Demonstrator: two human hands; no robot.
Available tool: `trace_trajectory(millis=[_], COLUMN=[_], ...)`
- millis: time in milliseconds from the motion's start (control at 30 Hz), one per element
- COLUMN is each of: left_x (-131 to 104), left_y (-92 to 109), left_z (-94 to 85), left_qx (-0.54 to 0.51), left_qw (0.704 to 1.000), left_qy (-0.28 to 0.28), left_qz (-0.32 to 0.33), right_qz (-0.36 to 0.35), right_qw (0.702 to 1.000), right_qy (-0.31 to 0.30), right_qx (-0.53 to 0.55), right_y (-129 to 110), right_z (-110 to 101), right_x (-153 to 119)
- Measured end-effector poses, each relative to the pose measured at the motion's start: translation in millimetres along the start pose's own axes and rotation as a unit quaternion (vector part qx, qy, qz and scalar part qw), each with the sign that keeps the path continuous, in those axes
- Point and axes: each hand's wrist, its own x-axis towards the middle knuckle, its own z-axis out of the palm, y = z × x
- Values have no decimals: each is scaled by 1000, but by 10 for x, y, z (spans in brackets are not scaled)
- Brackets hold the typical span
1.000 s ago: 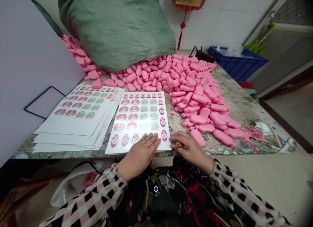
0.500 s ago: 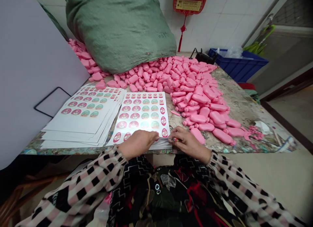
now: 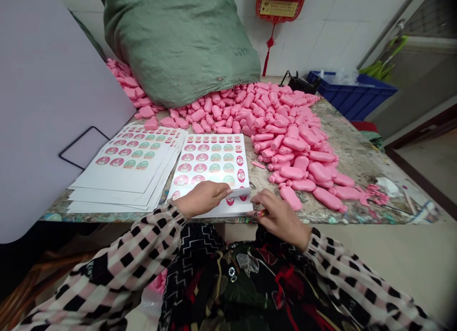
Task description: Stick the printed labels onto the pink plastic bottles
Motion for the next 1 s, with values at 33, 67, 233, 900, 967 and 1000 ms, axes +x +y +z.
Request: trace_trajectory(millis=[33,67,233,900,967,1000], left_x=[9,17,53,116,108,100], left_y=[-14,-26,-57,-84,-73,-67], left_z=[-6,-14,-87,-177,-164,-155], left_qx=[-5,-9,-38,-86,-70,-62], left_qw=[1000,1000,999,996,997,998], left_qy=[0,1,-5,-30,-28,-24], left_qz=[0,0,1,-14,-18,-15], right_qz=[-6,-8,-10,-127,-127,-120], right_qw=[999,997,989,966,963,963], right_qy=[-24,-44,-71,-67,-50,-38], right_qx=[-27,-56,-128,-216,-233,-238], right_y=[-7,-9,20,104,114,112], right_z=[8,19,49,66,77,74], right_x=[-21,-35,-28,36,68,94])
